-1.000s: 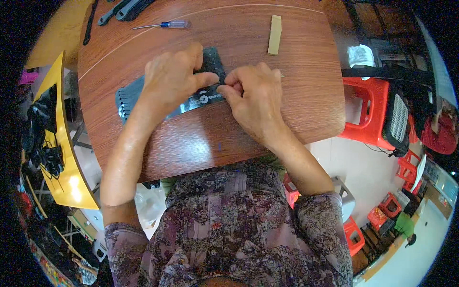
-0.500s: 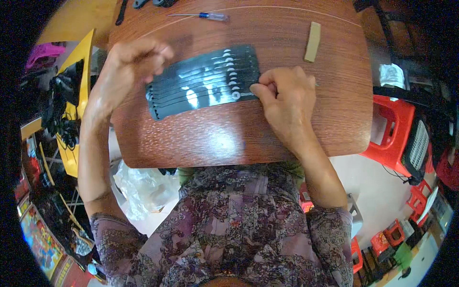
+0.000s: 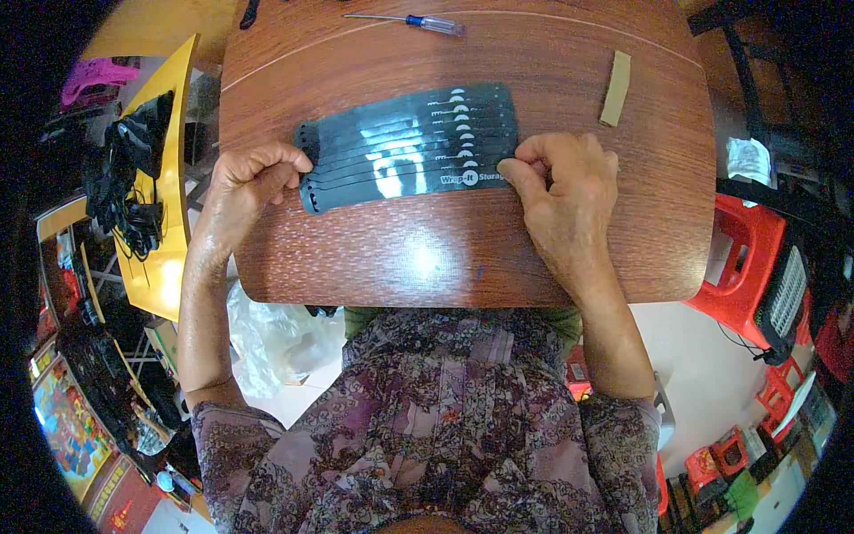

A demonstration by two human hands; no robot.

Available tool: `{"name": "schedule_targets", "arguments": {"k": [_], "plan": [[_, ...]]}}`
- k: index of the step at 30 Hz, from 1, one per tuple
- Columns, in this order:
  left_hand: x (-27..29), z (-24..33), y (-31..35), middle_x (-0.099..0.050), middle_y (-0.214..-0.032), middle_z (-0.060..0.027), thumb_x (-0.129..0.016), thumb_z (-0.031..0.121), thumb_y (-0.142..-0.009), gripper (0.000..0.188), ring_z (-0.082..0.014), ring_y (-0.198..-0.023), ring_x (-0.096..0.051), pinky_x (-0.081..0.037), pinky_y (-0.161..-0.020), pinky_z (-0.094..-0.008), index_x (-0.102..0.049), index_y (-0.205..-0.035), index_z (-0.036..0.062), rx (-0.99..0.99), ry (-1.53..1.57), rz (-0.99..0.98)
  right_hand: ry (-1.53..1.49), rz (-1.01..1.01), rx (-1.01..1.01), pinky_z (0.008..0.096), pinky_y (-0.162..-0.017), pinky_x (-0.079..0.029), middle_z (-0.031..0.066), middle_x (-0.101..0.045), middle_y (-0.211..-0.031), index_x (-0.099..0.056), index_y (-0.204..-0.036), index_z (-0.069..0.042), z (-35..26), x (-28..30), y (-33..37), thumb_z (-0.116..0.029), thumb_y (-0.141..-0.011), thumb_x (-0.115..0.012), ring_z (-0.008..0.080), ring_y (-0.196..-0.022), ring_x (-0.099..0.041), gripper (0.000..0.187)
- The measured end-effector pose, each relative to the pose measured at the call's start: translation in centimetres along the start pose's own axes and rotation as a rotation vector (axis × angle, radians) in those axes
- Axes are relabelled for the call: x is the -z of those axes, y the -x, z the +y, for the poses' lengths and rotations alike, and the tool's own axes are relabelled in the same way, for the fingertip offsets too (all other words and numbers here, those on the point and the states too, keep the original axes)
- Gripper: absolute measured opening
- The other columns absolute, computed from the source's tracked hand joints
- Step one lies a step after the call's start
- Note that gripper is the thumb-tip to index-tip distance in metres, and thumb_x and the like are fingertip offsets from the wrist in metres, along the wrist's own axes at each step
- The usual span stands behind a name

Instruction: The person is inspecting, aligning, and stacking manufactured black textile straps at a workbench.

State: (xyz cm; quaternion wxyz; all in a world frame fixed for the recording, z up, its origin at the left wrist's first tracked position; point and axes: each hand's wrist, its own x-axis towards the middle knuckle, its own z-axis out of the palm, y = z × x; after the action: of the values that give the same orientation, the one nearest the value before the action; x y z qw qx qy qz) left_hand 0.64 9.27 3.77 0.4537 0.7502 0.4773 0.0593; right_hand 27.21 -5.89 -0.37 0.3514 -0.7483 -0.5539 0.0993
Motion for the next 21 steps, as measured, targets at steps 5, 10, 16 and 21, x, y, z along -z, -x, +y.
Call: {"name": "schedule_targets", "arguments": {"k": [5, 10, 16, 21], "plan": [[-0.8, 0.7, -0.1, -0.062, -0.069, -0.0075, -0.051, -0.007, -0.079, 0.021, -0.0158, -0.064, -0.058, -0.046, -0.061, -0.0297, -0.068, -0.086, 0.0036, -0.139, -0.062, -0.014, 0.009, 0.019, 0.025, 0.0378, -0.068, -0.034, 0.0007, -0.059, -0.068, -0.061, -0.073, -0.011, 0.2, 0.0, 0.0, -0.013, -0.069, -0.074, 0.0213, -0.07, -0.053, 0.014], [-1.7, 1.9, -0.7, -0.062, -0.073, -0.0101, -0.054, -0.006, -0.077, 0.016, -0.0177, -0.067, -0.06, -0.046, -0.062, -0.0311, -0.066, -0.086, 0.0006, -0.1, -0.077, -0.061, 0.0, 0.029, 0.056, 0.0387, -0.067, -0.034, 0.0014, -0.06, -0.068, -0.062, -0.073, -0.011, 0.5, -0.2, 0.0, -0.013, -0.069, -0.074, 0.0229, -0.07, -0.053, 0.013], [-3.6, 3.3, -1.9, -0.063, -0.076, -0.0128, -0.055, -0.004, -0.078, 0.013, -0.0225, -0.067, -0.062, -0.047, -0.062, -0.0328, -0.065, -0.086, -0.0016, -0.214, -0.088, -0.089, -0.002, 0.023, 0.049, 0.0395, -0.068, -0.034, 0.0025, -0.06, -0.07, -0.062, -0.072, -0.011, 0.8, -0.4, 0.1, -0.015, -0.068, -0.075, 0.0245, -0.072, -0.053, 0.014], [-5.3, 4.8, -2.8, -0.064, -0.08, -0.0156, -0.058, 0.0, -0.078, 0.012, -0.0262, -0.071, -0.064, -0.048, -0.064, -0.035, -0.064, -0.086, -0.003, -0.256, -0.092, -0.117, 0.018, 0.039, 0.043, 0.0393, -0.068, -0.034, 0.0026, -0.06, -0.07, -0.061, -0.07, -0.011, 0.8, -0.3, 0.1, -0.015, -0.067, -0.075, 0.0249, -0.073, -0.053, 0.015]]}}
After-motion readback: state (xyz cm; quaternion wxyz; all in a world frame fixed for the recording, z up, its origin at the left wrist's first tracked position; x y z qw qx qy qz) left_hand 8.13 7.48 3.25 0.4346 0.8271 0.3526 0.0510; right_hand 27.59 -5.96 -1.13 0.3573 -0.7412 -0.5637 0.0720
